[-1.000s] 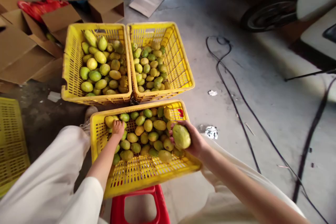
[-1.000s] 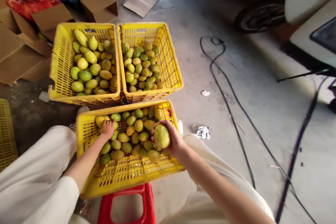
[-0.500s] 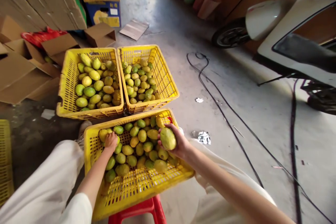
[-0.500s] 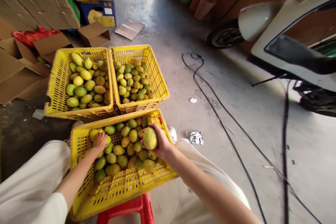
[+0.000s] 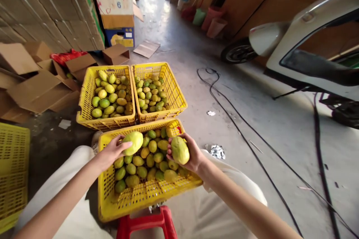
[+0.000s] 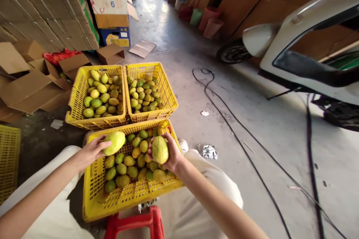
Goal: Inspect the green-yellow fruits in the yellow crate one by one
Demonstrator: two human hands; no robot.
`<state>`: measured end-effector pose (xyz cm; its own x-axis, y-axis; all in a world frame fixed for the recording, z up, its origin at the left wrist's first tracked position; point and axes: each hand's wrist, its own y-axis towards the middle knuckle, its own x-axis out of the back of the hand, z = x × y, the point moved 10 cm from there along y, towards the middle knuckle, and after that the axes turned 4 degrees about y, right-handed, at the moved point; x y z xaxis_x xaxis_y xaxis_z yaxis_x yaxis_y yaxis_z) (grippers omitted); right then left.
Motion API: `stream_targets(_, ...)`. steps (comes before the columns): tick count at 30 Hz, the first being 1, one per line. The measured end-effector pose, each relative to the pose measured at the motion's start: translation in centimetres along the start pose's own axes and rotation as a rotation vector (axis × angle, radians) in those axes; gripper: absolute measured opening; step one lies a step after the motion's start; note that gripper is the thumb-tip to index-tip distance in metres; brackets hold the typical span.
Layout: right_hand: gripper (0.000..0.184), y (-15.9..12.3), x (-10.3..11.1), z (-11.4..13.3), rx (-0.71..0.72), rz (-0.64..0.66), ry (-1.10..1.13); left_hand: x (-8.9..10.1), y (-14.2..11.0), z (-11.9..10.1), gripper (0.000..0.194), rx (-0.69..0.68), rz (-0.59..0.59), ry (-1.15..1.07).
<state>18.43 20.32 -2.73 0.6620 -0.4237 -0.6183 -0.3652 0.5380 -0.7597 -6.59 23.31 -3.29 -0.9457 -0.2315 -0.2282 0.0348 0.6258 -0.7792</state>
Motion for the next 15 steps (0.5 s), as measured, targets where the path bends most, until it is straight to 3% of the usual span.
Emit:
stream_targets(3, 0.023, -0.9, 0.1, 0.3, 0.083, 0.075, 0.032, -2.8, -3.1, -1.9, 0.056, -0.1, 0.214, -0.011)
stream_targets(5, 0.021, -0.9, 0.0, 0.3, 0.122, 0.136, 0.027, -3.5, -3.8, -2.6, 0.07, -0.124, 0.253, -0.037)
stream_targets(8, 0.02, 0.3, 0.2, -0.2, 0.149, 0.167, -0.037, -2.9, -2.7, -2.6, 0.052, -0.094, 0.129, -0.109)
stream_targets(11, 0.025, 2.2, 1.5, -0.9, 0.13, 0.04, -0.086, -2.2, -1.1, -0.8, 0.017, 0.039, -0.012, -0.219)
stream_targets(15, 0.035, 3.6, 4.1, -1.3, 0.159, -0.188, -0.074, -0.6, 0.2, 3.1, 0.019, 0.164, -0.211, -0.266)
